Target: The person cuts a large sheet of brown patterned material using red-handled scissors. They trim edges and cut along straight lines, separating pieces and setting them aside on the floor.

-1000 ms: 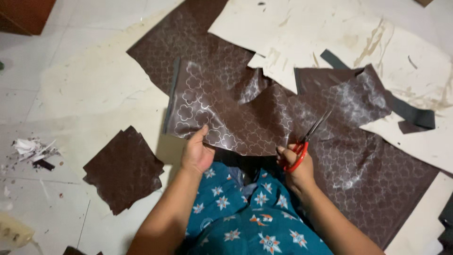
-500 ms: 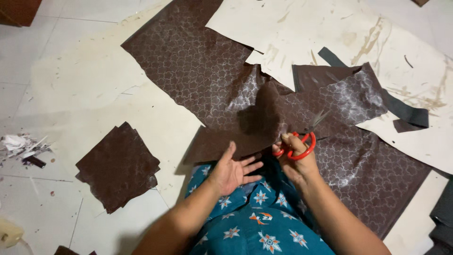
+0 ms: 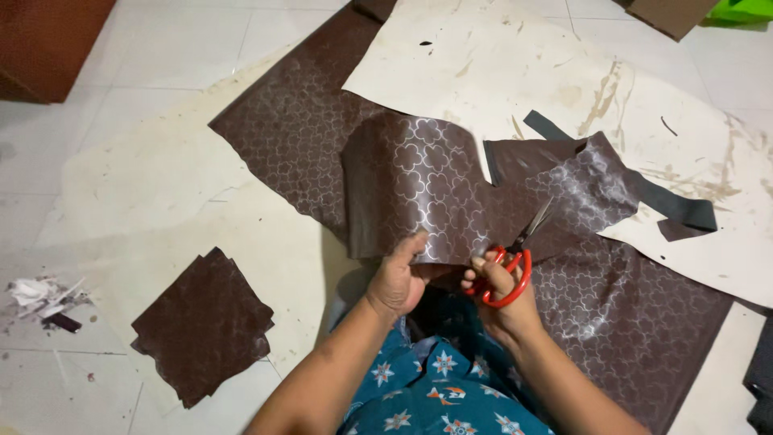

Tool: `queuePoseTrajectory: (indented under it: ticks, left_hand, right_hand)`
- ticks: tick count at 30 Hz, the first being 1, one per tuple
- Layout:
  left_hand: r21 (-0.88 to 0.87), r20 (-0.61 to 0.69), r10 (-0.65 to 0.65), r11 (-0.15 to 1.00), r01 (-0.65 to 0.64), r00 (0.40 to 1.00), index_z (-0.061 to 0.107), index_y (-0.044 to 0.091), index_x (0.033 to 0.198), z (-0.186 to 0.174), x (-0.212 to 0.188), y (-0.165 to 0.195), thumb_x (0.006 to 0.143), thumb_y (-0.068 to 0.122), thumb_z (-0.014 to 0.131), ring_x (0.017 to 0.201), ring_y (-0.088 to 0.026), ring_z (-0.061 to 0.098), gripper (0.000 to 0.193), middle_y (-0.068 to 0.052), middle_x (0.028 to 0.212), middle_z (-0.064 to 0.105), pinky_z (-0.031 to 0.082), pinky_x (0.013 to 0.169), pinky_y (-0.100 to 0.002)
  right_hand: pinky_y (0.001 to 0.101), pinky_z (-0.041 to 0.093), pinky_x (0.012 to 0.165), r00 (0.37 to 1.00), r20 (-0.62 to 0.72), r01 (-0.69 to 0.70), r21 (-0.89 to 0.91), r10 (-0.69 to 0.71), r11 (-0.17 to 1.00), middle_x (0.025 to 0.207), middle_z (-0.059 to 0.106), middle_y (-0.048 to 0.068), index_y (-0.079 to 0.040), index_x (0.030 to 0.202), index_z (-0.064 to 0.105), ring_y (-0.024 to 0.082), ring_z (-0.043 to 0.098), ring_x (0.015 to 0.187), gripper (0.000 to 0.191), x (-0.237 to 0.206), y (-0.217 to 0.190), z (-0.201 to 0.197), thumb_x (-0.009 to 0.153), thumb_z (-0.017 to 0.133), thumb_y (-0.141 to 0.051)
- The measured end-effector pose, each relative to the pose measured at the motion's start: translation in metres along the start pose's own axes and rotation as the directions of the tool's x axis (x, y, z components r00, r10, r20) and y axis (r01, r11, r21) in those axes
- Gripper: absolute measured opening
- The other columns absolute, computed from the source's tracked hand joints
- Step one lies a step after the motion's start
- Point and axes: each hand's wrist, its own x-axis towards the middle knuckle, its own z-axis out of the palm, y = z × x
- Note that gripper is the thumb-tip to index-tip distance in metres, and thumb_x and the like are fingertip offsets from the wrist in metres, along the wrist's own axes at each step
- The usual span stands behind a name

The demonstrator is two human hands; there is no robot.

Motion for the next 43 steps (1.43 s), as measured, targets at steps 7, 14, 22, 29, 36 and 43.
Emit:
queuePoseTrajectory:
  ticks: [7, 14, 22, 29, 36, 43]
  left_hand:
    - [-0.120, 0.007, 0.098, 0.988, -0.096, 0.995, 0.051, -0.005, 0.140, 0.009, 0.001, 0.035, 0.098, 0.020, 0.045, 0.124, -0.037, 0.062, 0.049, -0.020, 0.132, 0.064, 0.047, 0.109, -0.059]
    - [-0.053, -0.037, 0.223, 0.973, -0.225, 0.974, 0.053, -0.004, 0.138, 0.006, 0.014, 0.060, 0.097, 0.010, 0.050, 0.121, -0.031, 0.063, 0.044, -0.016, 0.130, 0.065, 0.047, 0.111, -0.052]
    - [0.001, -0.051, 0.183, 0.983, -0.183, 0.982, 0.057, -0.003, 0.133, -0.006, 0.011, 0.067, 0.096, 0.009, 0.053, 0.118, -0.029, 0.063, 0.039, -0.014, 0.127, 0.066, 0.047, 0.111, -0.047]
    - [0.017, -0.069, 0.160, 0.987, -0.159, 0.985, 0.055, -0.002, 0.134, -0.004, 0.003, 0.061, 0.095, 0.009, 0.051, 0.115, -0.030, 0.063, 0.040, -0.014, 0.124, 0.065, 0.048, 0.106, -0.051]
    - [0.008, -0.006, 0.142, 0.990, -0.142, 0.990, 0.054, -0.002, 0.135, -0.003, 0.000, 0.059, 0.098, 0.011, 0.049, 0.115, -0.031, 0.063, 0.039, -0.015, 0.125, 0.065, 0.049, 0.103, -0.053]
    - [-0.022, 0.002, 0.158, 0.987, -0.158, 0.987, 0.053, -0.001, 0.138, -0.009, -0.001, 0.054, 0.098, 0.011, 0.048, 0.116, -0.031, 0.063, 0.042, -0.015, 0.127, 0.064, 0.049, 0.100, -0.054]
  right_hand:
    - [0.0336, 0.054, 0.075, 0.979, 0.201, 0.045, -0.421, 0.045, 0.906, 0.094, 0.068, 0.008, -0.006, 0.119, 0.060, 0.019, 0.067, 0.083, 0.033, -0.015, -0.010, -0.002, 0.093, 0.064, -0.025]
    - [0.0307, 0.048, 0.082, 0.787, 0.479, 0.080, -0.703, 0.388, 0.707, 0.101, 0.062, 0.005, -0.001, 0.119, 0.062, 0.015, 0.058, 0.092, 0.038, -0.056, -0.008, -0.008, 0.098, 0.066, -0.031]
    - [0.0313, 0.055, 0.081, 0.830, 0.363, -0.180, -0.545, 0.424, 0.819, 0.099, 0.067, 0.006, -0.002, 0.127, 0.062, 0.016, 0.066, 0.089, 0.054, -0.045, 0.008, 0.022, 0.099, 0.047, -0.046]
    - [0.0348, 0.056, 0.075, 0.833, 0.317, -0.321, -0.390, 0.453, 0.863, 0.095, 0.064, 0.006, -0.003, 0.125, 0.059, 0.020, 0.068, 0.084, 0.056, -0.028, 0.014, 0.053, 0.099, 0.048, -0.050]
    - [0.0339, 0.055, 0.071, 0.822, 0.386, -0.271, -0.381, 0.418, 0.884, 0.089, 0.062, 0.007, -0.004, 0.122, 0.058, 0.018, 0.065, 0.078, 0.054, -0.031, 0.006, 0.059, 0.100, 0.043, -0.052]
    - [0.0329, 0.049, 0.061, 0.853, 0.372, -0.189, -0.434, 0.366, 0.881, 0.082, 0.059, 0.008, 0.002, 0.121, 0.061, 0.018, 0.059, 0.069, 0.060, -0.027, 0.016, 0.046, 0.104, 0.044, -0.054]
